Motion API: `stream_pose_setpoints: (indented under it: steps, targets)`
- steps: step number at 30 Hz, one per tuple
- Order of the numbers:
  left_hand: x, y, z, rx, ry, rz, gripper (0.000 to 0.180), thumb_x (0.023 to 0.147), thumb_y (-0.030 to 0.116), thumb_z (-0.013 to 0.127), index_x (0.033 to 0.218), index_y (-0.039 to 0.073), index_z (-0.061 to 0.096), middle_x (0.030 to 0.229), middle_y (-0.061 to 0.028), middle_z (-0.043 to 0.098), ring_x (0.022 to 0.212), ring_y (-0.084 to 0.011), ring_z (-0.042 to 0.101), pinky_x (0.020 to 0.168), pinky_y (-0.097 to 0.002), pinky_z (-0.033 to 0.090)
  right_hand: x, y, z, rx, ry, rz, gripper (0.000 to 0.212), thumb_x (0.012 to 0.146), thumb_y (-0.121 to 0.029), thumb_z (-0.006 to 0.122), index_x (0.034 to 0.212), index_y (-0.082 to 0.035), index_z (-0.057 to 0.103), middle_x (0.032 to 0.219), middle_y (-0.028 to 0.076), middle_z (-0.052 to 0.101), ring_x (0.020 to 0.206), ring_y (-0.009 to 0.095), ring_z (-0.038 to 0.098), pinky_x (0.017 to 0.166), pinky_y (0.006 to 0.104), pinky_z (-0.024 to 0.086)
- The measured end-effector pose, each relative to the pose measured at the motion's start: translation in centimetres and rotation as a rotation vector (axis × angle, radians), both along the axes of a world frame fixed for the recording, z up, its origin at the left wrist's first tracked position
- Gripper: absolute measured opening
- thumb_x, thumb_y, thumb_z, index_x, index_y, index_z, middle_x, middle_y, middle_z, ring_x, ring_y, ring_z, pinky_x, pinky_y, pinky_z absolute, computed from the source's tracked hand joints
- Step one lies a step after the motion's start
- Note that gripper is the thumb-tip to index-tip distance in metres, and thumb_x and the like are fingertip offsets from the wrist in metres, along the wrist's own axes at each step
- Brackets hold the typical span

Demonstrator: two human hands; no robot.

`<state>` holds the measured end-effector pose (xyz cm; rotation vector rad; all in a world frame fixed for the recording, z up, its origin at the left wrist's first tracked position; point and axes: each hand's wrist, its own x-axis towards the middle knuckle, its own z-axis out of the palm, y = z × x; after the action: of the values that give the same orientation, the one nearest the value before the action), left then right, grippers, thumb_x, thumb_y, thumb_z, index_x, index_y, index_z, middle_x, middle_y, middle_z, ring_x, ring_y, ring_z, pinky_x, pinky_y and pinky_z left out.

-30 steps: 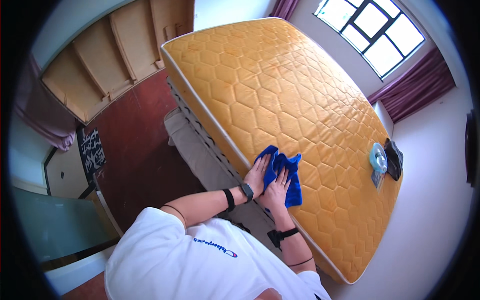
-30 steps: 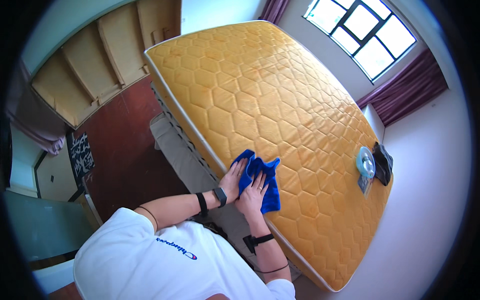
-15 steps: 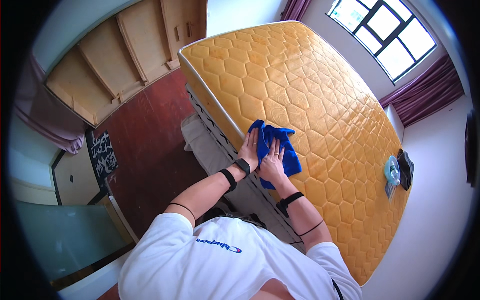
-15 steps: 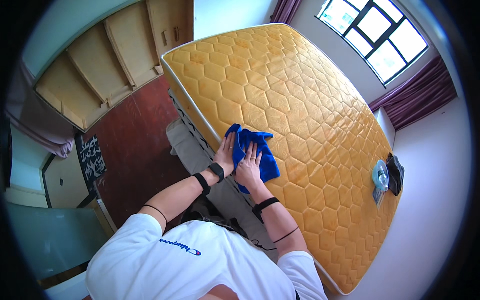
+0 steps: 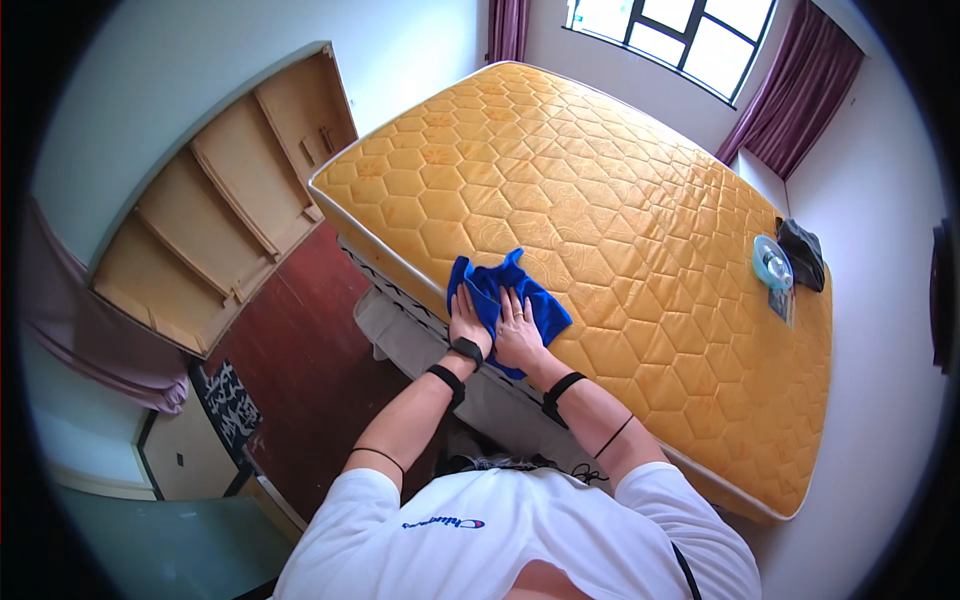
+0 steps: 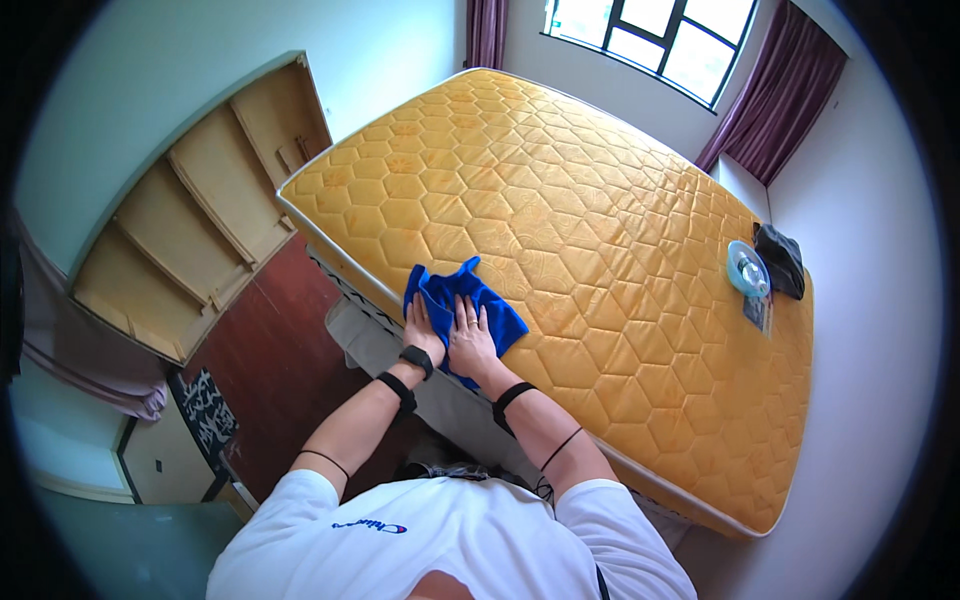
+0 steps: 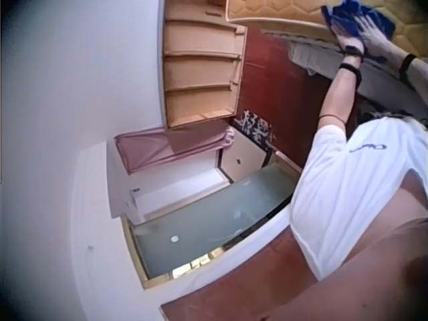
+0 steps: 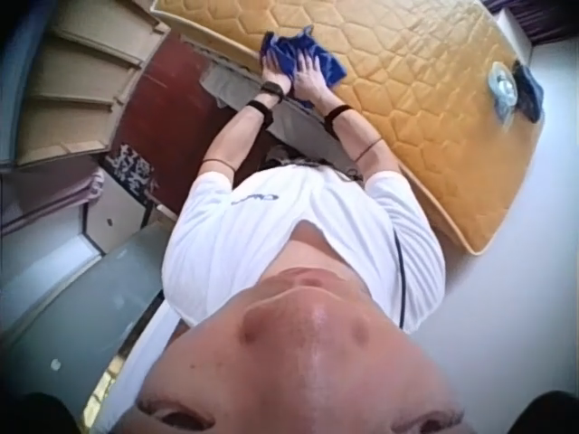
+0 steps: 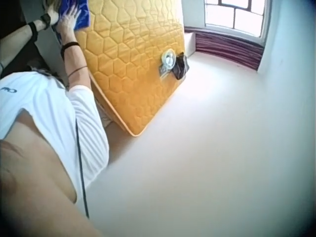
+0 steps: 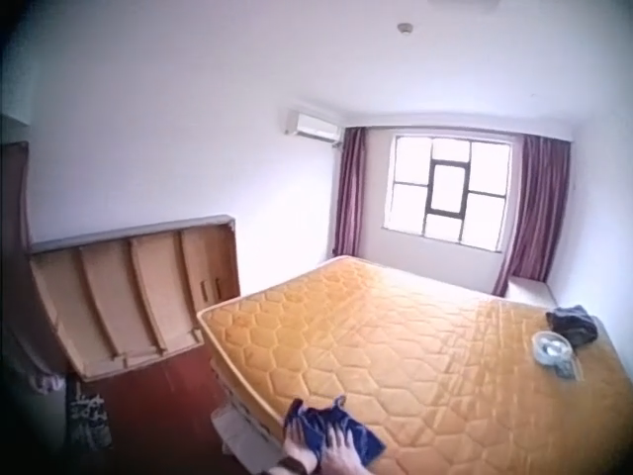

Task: Fold a blue cloth on a mattress.

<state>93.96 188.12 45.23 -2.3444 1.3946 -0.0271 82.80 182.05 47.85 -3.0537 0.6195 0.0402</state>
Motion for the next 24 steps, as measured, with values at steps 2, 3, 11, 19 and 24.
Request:
stream_pose_setpoints:
  steps: [2, 3, 11, 19, 24]
  targets:
    - [-2.9, 0.9, -1.1, -0.041, 0.016, -0.014, 0.069, 0.104, 0.035, 0.037, 0.166, 0.013, 0.018, 0.169, -0.0226, 0.021, 0.157, -0.046, 0.013, 0.125, -0.0579, 0.008, -2.8, 0.4, 0.2, 0.019, -0.047, 0.01, 0.077, 0.084, -0.024, 0.059, 0.15, 0.011, 0.04, 0.166, 0.032, 0.016, 0.157, 0.044, 0.012, 0.125, 0.0596, 0.014]
    - [-4.7, 1.0, -0.9, -0.055, 0.032, -0.011, 0.068, 0.103, 0.035, 0.037, 0.166, 0.015, 0.018, 0.17, -0.0218, 0.021, 0.157, -0.0457, 0.012, 0.125, -0.0574, 0.008, -4.5, 0.5, 0.2, 0.034, -0.07, 0.012, 0.073, 0.087, -0.023, 0.057, 0.152, 0.007, 0.04, 0.167, 0.03, 0.017, 0.157, 0.043, 0.013, 0.126, 0.0588, 0.014]
    - [-16.5, 2.6, 1.1, 0.101, 0.15, -0.08, 0.073, 0.102, 0.04, 0.04, 0.165, 0.007, 0.021, 0.17, -0.0244, 0.016, 0.157, -0.0473, 0.005, 0.124, -0.0604, 0.002, -16.6, 2.1, -0.6, 0.068, -0.12, -0.038, 0.073, 0.087, -0.029, 0.059, 0.151, 0.004, 0.045, 0.167, 0.028, 0.019, 0.157, 0.041, 0.015, 0.127, 0.0554, 0.014]
    - [-21.6, 1.8, 1.1, 0.201, 0.079, -0.199, 0.072, 0.104, 0.039, 0.033, 0.164, 0.002, 0.019, 0.169, -0.0256, 0.017, 0.157, -0.0485, 0.007, 0.124, -0.063, 0.001, -22.2, 2.3, -1.2, 0.094, -0.208, -0.15, 0.075, 0.083, -0.026, 0.065, 0.149, 0.004, 0.047, 0.167, 0.025, 0.023, 0.157, 0.036, 0.019, 0.127, 0.0524, 0.015]
    - [-20.5, 1.8, 0.8, 0.076, 0.132, -0.285, 0.074, 0.102, 0.042, 0.036, 0.163, 0.003, 0.023, 0.168, -0.0281, 0.019, 0.155, -0.0514, 0.009, 0.124, -0.0634, 0.003, -21.4, 2.4, -2.6, 0.024, -0.195, -0.186, 0.072, 0.087, -0.03, 0.06, 0.149, 0.006, 0.046, 0.167, 0.026, 0.022, 0.158, 0.036, 0.018, 0.127, 0.0532, 0.014]
